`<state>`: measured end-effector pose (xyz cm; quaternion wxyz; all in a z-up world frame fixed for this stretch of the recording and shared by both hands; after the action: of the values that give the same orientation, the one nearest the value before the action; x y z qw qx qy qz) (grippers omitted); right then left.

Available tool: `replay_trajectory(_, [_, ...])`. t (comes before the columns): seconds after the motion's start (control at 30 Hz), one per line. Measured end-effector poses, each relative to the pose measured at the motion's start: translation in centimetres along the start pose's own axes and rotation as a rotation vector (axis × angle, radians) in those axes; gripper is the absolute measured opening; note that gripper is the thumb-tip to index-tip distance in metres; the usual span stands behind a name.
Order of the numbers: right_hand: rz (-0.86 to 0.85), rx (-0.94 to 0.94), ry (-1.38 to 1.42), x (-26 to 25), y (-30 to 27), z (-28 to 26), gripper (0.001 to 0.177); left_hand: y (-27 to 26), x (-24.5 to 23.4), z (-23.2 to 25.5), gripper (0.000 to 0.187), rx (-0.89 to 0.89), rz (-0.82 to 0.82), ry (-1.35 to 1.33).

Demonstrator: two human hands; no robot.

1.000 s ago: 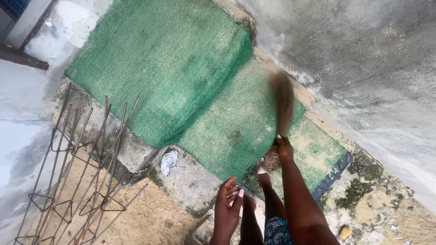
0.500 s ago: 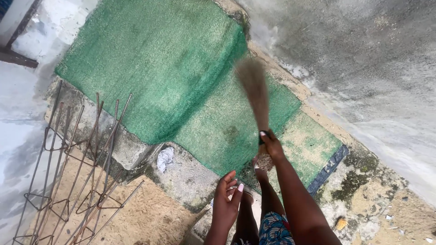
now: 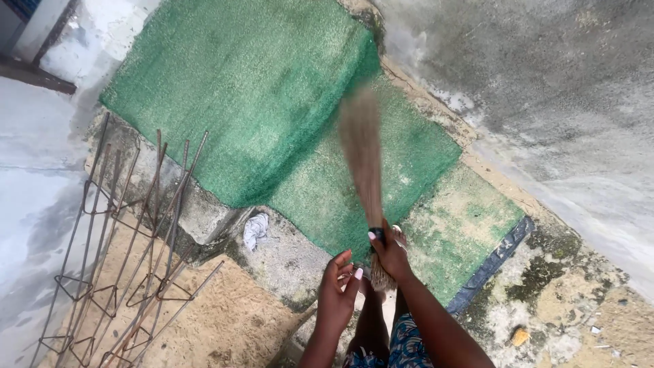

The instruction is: Sweeping the stairs and outdoor entryway with a broom.

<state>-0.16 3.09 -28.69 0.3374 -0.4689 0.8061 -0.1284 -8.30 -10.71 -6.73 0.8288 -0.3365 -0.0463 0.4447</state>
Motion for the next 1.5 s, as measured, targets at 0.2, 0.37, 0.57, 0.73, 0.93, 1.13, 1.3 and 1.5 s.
replay_trajectory(0.2, [0.165, 0.391, 0.09, 2.6, 6.0, 21.3, 0.051, -0.4, -0.1, 1.7, 0.052, 0.052, 0.007, -0.008])
replay_trajectory(0.37, [0.463, 0.405, 0.833, 1.1, -2.1, 6.5, 0.065, 0.4, -0.1, -1.2, 0.051, 0.02, -0.005, -0.052])
replay_trajectory(0.57, [0.036, 0.022, -0.161, 1.8, -1.8, 7.6, 0.064, -1.3, 0.2, 0.5, 0.052, -0.01, -0.029, -0.061])
replay_trajectory(0.73, [0.165, 0.533, 0.13, -1.6, -3.4, 26.8, 0.05, -1.5, -1.7, 0.0, 0.05, 0.025, 0.018, -0.05])
replay_trajectory(0.93, [0.477, 0.346, 0.348, -3.0, -7.6, 17.7, 0.074, -0.9, -2.5, -1.3, 0.048, -0.018, 0.15, -0.078])
replay_trajectory(1.13, [-0.294, -0.004, -0.075, 1.8, -7.8, 7.5, 0.08, -1.5, -1.7, 0.6, 0.05, 0.039, 0.067, -0.015])
replay_trajectory(1.3, [-0.068, 0.501, -0.34, -4.4, -5.2, 28.3, 0.058, -2.2, -3.8, 0.9, 0.051, 0.066, 0.133, 0.004])
replay_trajectory(1.5, [0.551, 0.487, 0.432, -10.1, -9.4, 24.2, 0.094, -2.2, -5.1, -3.3, 0.051, -0.01, 0.175, -0.052])
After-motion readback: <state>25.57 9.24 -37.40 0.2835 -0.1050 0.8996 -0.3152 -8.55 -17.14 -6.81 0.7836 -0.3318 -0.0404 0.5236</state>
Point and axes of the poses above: each hand's wrist, its own y-axis towards the middle knuckle, its own x-axis out of the palm, z = x × y, the point moved 4 cm from there along y, towards the middle knuckle, and after that the axes turned 1 degree about -x, right-handed, at the moved point
